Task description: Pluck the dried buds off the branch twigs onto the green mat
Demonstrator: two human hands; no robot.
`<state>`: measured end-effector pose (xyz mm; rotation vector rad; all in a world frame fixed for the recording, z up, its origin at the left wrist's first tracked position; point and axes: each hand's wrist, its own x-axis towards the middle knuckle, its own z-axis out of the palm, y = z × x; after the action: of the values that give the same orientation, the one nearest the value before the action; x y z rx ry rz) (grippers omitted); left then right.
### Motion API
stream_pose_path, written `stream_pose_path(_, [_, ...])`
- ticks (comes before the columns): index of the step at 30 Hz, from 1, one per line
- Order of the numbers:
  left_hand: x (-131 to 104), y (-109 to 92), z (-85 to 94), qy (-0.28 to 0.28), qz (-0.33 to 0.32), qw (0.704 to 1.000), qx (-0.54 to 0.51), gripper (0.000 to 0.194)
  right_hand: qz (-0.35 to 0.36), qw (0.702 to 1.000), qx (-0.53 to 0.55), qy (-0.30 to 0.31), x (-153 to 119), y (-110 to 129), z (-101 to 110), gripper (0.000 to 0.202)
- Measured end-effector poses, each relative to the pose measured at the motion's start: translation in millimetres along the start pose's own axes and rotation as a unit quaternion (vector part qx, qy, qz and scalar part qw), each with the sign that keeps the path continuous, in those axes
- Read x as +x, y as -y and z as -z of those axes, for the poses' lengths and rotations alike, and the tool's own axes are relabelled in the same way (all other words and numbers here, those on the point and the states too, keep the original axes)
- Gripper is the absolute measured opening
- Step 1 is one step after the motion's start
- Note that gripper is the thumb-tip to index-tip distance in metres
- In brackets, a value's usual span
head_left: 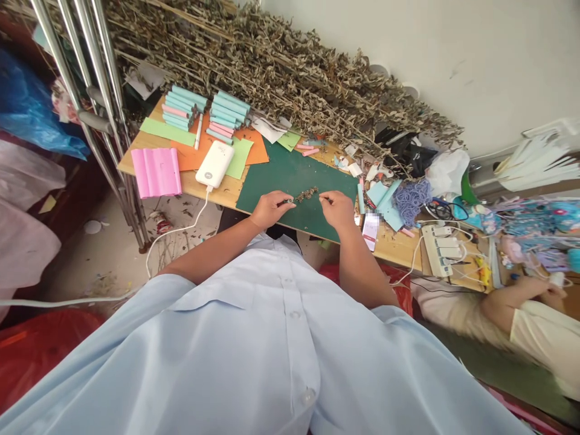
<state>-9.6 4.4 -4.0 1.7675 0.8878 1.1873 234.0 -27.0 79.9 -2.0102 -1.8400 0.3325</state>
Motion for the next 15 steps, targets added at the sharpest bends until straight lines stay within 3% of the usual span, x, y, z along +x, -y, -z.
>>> stream_pose_path(7, [0,1,0.2,0.019,-0.025,0.999,0.018,0.022,0.025,0.999,0.014,0.015,-1,-6,-35,0.028])
stream_pose_path(15, [0,2,-0.3,0.031,-0.053,0.997,0.046,0.018,0.062,0.996,-0.062,0.03,8,-1,-50,0.026])
